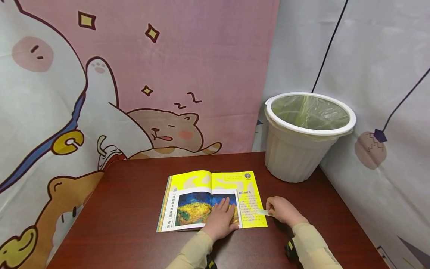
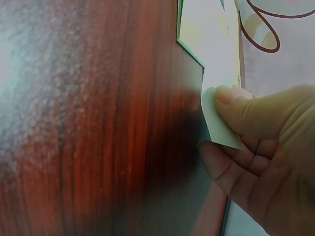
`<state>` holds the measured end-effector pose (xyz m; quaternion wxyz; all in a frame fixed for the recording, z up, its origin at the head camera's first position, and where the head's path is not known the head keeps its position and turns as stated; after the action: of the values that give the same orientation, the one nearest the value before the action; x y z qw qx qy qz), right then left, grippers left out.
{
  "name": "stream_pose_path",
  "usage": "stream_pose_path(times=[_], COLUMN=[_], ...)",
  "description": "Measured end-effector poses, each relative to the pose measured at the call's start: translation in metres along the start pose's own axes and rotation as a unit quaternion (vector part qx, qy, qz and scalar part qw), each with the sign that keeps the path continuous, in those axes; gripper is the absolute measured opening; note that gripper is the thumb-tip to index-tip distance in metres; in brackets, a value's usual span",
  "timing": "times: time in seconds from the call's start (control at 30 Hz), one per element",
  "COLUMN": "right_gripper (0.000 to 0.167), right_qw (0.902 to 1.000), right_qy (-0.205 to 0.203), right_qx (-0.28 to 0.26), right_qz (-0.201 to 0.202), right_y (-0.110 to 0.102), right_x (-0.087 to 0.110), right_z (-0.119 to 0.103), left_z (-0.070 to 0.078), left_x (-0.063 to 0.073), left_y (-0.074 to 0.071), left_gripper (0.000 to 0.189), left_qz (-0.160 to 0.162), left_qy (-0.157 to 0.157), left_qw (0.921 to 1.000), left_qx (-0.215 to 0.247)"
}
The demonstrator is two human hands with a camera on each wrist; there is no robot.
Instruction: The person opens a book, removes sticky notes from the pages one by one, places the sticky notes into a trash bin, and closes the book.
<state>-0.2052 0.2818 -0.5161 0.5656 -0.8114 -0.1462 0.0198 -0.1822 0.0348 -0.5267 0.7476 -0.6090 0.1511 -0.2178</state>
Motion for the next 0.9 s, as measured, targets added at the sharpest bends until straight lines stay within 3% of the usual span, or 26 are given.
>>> stream_pose_path(times=[0.33,0.57,0.73,0.9], right_gripper=[0.024,0.022,0.021,0.019], right_qw=[0.9999,0.9996,0.998,0.9939], right_qy=[0.0,-0.002,-0.025,-0.047], right_qx=[-0.012,-0.02,-0.021,-0.03], right_qz=[0.012,0.019,0.054,0.095], right_y=[-0.003,-0.01,-0.03,-0.065], right_x=[0.01,0.011,0.007,0.004], right_z=[0.013,0.006,-0.004,-0.014], left_z=[-0.001,0.0,0.001,0.001], left_x=[-0.001,0.0,0.001,0.0], left_y=[0.002,0.002,0.0,0.001], left_gripper=[0.068,0.068,0.068,0.068], left_qz=[0.0,-0.003,-0.003,0.0], left_qy=[0.0,-0.001,-0.001,-0.001], left_qw=[1.0,1.0,1.0,1.0], left_qx=[-0.004,0.0,-0.003,-0.008])
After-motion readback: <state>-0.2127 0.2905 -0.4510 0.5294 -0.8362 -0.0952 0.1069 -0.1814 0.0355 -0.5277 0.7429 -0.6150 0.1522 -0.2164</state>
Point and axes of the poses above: each hand's wrist, its own x-axis away from the middle knuckle, its own y-axis out of the palm, z = x × y, the point moved 2 cm from there along -x, towards the middle knuckle, and after that the axes turned 2 degrees about x, right-handed, at the moved point
